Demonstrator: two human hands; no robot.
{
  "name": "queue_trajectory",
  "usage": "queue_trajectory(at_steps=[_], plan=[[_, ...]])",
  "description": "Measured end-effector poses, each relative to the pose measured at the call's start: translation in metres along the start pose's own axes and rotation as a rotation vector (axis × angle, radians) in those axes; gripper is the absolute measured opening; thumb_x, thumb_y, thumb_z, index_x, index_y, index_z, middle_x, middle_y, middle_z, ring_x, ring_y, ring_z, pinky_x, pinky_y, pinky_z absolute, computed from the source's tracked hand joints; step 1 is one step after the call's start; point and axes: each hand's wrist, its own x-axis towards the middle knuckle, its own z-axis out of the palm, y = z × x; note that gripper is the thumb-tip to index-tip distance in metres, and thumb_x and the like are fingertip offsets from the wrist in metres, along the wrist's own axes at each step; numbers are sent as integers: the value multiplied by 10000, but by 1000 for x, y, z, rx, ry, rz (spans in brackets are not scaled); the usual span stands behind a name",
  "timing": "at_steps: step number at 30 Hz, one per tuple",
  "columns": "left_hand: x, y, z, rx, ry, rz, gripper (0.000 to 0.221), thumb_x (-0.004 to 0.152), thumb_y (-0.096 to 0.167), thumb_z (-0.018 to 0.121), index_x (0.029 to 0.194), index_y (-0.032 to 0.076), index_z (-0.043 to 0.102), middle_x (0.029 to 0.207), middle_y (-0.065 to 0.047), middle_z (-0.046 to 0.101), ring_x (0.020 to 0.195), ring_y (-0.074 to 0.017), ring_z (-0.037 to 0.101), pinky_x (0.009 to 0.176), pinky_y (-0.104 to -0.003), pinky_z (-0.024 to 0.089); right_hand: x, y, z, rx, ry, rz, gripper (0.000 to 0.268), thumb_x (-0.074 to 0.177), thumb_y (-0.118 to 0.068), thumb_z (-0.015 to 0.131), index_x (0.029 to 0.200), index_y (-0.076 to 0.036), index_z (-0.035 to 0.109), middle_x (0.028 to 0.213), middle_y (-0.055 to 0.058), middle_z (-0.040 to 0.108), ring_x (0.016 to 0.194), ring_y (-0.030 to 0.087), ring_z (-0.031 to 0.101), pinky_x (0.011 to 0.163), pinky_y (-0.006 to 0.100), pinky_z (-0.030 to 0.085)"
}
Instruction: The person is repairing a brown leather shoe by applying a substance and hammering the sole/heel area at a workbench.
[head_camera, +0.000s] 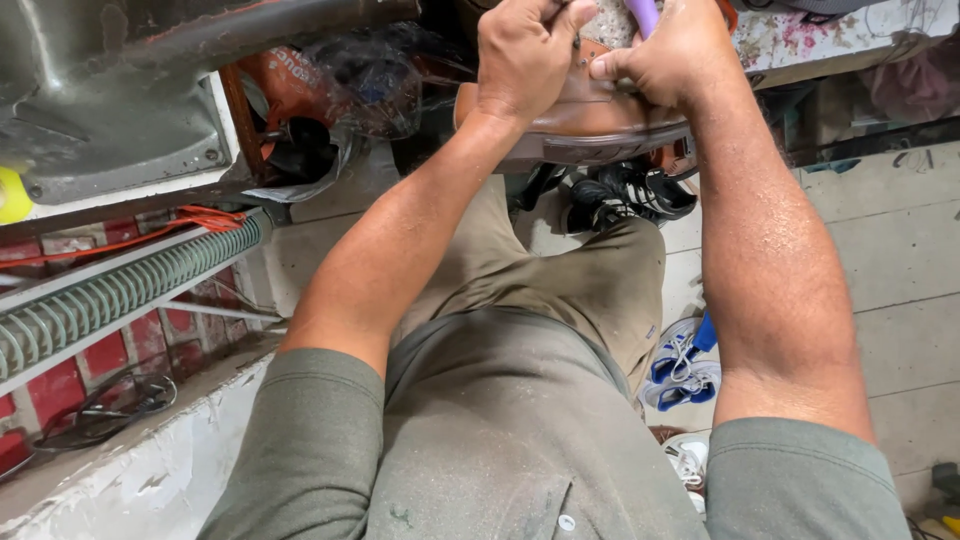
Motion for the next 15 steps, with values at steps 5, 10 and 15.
queue_trajectory(at_steps=[5,10,15], plan=[[-2,-2,13,50,-25,67,231,828,208,781,729,134,585,608,38,558,576,-141,524,543,-330,433,-13,-2,-6,71,16,-32,483,709,-65,909,992,-132,523,747,-26,580,686,52,560,546,299,498],[1,-2,11,-64,-65,-160,566,878,302,760,583,147,302,530,59,284,536,-101,261,505,-325,282,-33,-33,-15,228,-39,68,627,679,62,742,1227,-118,497,660,42,565,555,103,623,324,344,496],[1,-7,10,-88,-56,-155,561,881,294,761,602,152,296,547,60,290,542,-103,265,503,-321,270,-18,-15,-8,202,-12,16,564,672,23,802,1137,-113,512,761,6,566,650,58,644,455,281,532]])
